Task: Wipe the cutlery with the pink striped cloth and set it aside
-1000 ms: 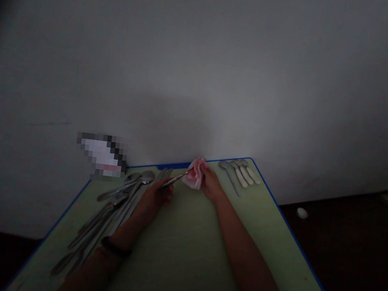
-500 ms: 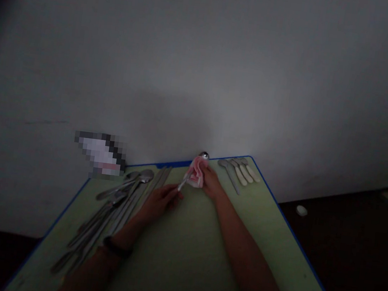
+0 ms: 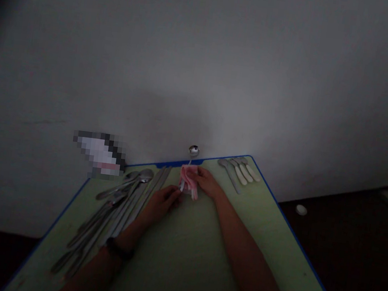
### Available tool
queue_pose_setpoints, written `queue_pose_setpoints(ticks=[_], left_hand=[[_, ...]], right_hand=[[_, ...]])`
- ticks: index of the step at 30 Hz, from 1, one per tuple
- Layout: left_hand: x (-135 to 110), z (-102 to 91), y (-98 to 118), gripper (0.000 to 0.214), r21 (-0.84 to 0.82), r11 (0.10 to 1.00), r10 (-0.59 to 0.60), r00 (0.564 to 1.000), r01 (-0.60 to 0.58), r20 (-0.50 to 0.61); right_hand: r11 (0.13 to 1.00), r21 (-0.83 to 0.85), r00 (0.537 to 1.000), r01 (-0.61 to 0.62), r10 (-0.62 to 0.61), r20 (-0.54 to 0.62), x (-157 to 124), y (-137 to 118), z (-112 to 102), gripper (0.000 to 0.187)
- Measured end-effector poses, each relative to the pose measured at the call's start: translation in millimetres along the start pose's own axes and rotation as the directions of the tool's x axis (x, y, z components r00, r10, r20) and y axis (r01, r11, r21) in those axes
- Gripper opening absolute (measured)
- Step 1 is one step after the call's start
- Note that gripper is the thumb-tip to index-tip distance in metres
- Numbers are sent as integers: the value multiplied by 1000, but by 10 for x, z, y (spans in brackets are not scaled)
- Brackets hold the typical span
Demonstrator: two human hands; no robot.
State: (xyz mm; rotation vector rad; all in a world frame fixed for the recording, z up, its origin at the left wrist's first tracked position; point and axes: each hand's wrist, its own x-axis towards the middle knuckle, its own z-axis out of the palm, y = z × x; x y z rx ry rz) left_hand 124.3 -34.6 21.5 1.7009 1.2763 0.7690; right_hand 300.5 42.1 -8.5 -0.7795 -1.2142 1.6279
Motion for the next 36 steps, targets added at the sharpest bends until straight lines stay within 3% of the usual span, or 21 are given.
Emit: queue_pose_setpoints(ticks=[4,7,14,23,31,36], left_hand=[[1,-4,-23,32,65,997,38,999,-39,14],[4,-6,-35,31,71,996,53,998,-54,24],[9,-7,-41,33,41,999,35,999,-36,12],[11,-1,-66,34,3,999,50,999,-50,10],[37,32,-85,34,-49,999,-24,994,19,-108],[47,42,-94,33,-43,999,-6,994,1,-107]], right_hand=[[973,225,988,-41,73,-138,44,10,17,35],[961,274,985,-38,82,-154,47,5,17,36],[1000,-29,1000,12,-12,-1,3,10,-14,32],[985,170,995,-15,32,-97,58,66,-10,39],[999,-31,999,19,-18,36,-32,-28,7,38],[981,-185,995,61,-44,94,-50,-82,35,38]])
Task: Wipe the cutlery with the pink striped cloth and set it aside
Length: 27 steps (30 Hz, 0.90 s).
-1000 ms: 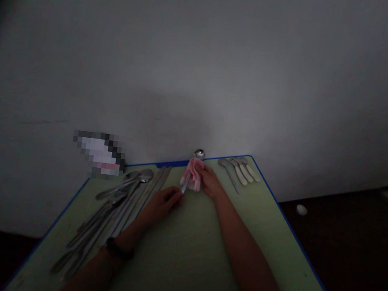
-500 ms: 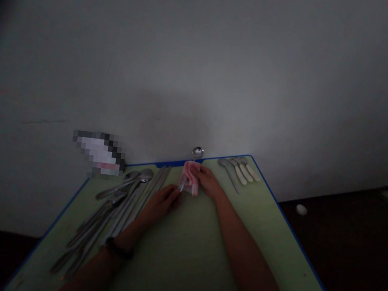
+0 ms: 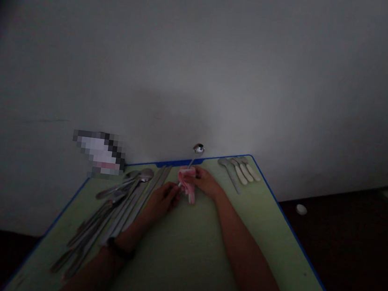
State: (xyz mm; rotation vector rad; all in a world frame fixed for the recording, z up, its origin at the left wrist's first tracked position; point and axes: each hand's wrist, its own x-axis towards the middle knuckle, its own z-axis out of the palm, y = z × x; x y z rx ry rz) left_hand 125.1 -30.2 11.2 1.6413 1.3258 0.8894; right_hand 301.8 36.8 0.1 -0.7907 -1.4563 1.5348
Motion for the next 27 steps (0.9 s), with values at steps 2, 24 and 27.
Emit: queue_pose_setpoints(ticks=[2,24,27], left_hand=[[-4,-1,7,33,7,1000,14,1000,-14,2],[3,-9,35,32,-42,999,-20,1000,19,-11],[-4,-20,68,33,-22,1000,-17,1000,17,-6]], right_hand=[[996,-87,998,1,4,55,8,1,16,41],[988,-152,1000,-17,20,21,26,-9,59,38],[989,-143,1000,-28,30,8,36,-7,65,39]])
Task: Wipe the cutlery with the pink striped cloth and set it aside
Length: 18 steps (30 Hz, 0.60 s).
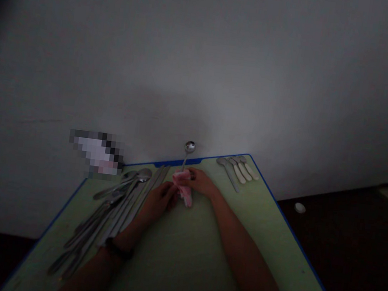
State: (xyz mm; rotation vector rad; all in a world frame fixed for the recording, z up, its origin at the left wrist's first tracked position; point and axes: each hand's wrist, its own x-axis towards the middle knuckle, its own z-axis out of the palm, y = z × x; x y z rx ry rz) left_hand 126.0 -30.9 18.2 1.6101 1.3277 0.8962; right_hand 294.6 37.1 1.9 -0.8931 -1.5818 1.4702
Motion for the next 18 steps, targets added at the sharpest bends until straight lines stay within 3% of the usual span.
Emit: queue_pose_setpoints(ticks=[6,12,14,18], left_hand=[[-23,-19,54,37,26,1000,11,1000,-12,18],[-28,-17,33,34,177,977,106,991,-120,83],[-23,-15,24,34,197,971,121,989,-136,86],[-15,-11,17,36,183,977,98,991,-113,89]], right_hand=[[1000,10,999,13,-13,-33,10,2,-11,34],[940,342,979,4,65,-192,29,27,-17,32],[928,373,984,3,65,-168,27,38,-25,31],[941,334,999,-48,39,33,-10,14,-45,31]])
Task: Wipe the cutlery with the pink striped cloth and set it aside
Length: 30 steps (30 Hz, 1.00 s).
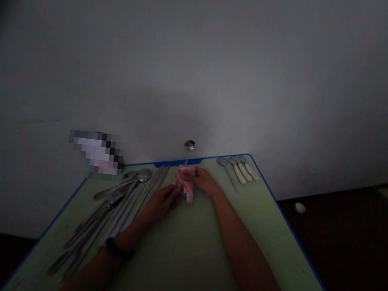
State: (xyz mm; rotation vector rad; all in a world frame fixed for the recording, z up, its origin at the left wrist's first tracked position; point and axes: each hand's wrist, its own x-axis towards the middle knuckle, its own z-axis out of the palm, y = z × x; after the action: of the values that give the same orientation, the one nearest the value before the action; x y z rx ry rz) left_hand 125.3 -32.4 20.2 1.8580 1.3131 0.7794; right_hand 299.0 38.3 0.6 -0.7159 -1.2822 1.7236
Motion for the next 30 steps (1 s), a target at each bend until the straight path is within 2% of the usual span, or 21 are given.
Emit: queue_pose_setpoints(ticks=[2,6,9,13,23,30], left_hand=[[2,2,0,35,1,1000,19,1000,-19,9],[-1,0,10,36,5,1000,28,999,-29,24],[-5,-16,18,37,-6,999,37,997,-37,64],[-4,-26,1,37,-5,999,41,994,-41,105],[-4,-6,9,37,-6,1000,3,997,-3,71],[5,-54,5,32,26,1000,-4,988,0,152]], right_hand=[[999,48,998,-20,18,58,-24,-20,0,31],[992,116,998,-50,45,45,-32,-19,-15,30],[984,171,999,-42,47,-27,-5,-4,-34,29],[961,277,991,31,7,-135,26,-9,-34,28],[975,223,997,-12,30,-76,23,32,-23,29],[916,396,975,68,24,-223,50,8,-49,29]])
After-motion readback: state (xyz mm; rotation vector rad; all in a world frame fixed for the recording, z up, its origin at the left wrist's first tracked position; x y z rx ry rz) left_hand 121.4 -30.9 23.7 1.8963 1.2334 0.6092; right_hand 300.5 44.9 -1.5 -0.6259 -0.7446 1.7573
